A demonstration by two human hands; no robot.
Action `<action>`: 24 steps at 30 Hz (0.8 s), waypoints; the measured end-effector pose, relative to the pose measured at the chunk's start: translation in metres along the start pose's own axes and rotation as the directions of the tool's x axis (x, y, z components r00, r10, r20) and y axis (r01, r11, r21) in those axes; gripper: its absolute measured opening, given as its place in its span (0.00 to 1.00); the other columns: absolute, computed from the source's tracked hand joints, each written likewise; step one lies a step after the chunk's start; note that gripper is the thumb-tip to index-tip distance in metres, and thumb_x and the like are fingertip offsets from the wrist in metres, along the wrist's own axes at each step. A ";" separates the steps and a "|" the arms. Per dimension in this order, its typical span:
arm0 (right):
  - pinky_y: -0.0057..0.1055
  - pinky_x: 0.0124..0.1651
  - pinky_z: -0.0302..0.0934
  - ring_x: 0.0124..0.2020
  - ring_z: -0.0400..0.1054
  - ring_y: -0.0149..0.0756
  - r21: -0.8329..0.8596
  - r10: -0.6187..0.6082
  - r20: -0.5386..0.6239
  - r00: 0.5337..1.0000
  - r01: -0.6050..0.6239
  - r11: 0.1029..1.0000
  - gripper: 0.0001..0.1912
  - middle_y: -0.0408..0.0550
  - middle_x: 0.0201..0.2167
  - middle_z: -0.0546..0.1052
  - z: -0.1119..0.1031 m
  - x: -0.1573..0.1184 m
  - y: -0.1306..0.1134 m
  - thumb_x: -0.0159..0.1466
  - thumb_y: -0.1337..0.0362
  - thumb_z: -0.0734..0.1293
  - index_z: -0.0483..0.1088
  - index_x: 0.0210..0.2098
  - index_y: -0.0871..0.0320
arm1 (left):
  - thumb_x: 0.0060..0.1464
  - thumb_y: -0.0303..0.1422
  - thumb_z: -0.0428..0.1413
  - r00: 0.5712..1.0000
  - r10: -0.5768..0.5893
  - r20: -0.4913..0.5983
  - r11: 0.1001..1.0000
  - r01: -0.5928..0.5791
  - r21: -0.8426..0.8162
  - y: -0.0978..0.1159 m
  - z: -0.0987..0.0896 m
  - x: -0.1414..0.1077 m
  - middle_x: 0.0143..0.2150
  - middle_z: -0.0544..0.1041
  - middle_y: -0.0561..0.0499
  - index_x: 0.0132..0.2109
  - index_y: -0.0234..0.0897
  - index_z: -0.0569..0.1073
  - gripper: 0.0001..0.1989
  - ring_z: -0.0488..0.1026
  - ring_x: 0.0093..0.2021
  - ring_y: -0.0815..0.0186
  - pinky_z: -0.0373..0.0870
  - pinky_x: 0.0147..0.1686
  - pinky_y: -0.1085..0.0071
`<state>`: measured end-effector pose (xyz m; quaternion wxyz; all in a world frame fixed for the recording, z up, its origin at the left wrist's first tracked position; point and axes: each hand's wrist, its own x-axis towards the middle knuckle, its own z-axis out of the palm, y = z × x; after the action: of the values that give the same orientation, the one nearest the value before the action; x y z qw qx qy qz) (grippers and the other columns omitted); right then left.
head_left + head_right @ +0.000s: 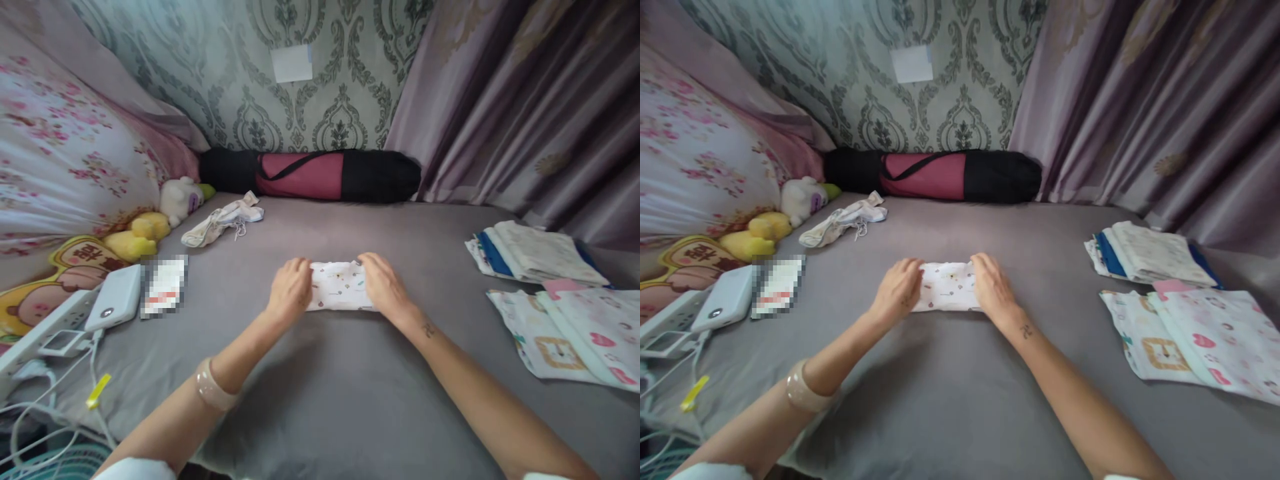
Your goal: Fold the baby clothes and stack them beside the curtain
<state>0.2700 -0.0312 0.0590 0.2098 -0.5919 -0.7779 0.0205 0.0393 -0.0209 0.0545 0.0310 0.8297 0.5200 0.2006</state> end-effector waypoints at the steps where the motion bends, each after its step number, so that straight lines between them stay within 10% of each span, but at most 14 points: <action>1: 0.41 0.61 0.56 0.61 0.61 0.43 0.024 -0.073 0.025 0.997 0.072 0.997 0.23 0.59 0.58 0.70 0.004 -0.002 -0.012 0.67 0.74 0.51 0.65 0.58 0.64 | 0.65 0.30 0.41 0.998 0.052 0.035 0.999 -0.052 0.008 0.011 0.004 -0.003 0.57 0.69 0.36 0.58 0.33 0.64 0.18 0.64 0.60 0.50 0.63 0.57 0.50; 6: 0.46 0.71 0.39 0.69 0.48 0.46 -0.026 -0.193 0.149 0.970 0.199 0.980 0.26 0.60 0.67 0.59 0.027 -0.012 -0.046 0.70 0.68 0.51 0.59 0.65 0.67 | 0.64 0.32 0.42 0.998 0.000 0.067 0.992 -0.009 0.129 0.034 0.031 -0.011 0.66 0.62 0.32 0.63 0.26 0.61 0.24 0.51 0.70 0.47 0.49 0.66 0.47; 24: 0.45 0.69 0.40 0.71 0.42 0.51 -0.207 0.166 0.201 0.965 -0.123 0.970 0.35 0.62 0.70 0.49 0.033 -0.025 -0.007 0.71 0.53 0.50 0.50 0.69 0.72 | 0.63 0.55 0.38 0.953 -0.181 0.244 0.983 0.163 0.090 -0.004 0.026 -0.015 0.73 0.45 0.34 0.70 0.28 0.52 0.40 0.39 0.72 0.47 0.44 0.67 0.51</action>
<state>0.2575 -0.0492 0.0236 0.0632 -0.6590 -0.7490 0.0247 0.0398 -0.0281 0.0247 0.0854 0.8005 0.5887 0.0726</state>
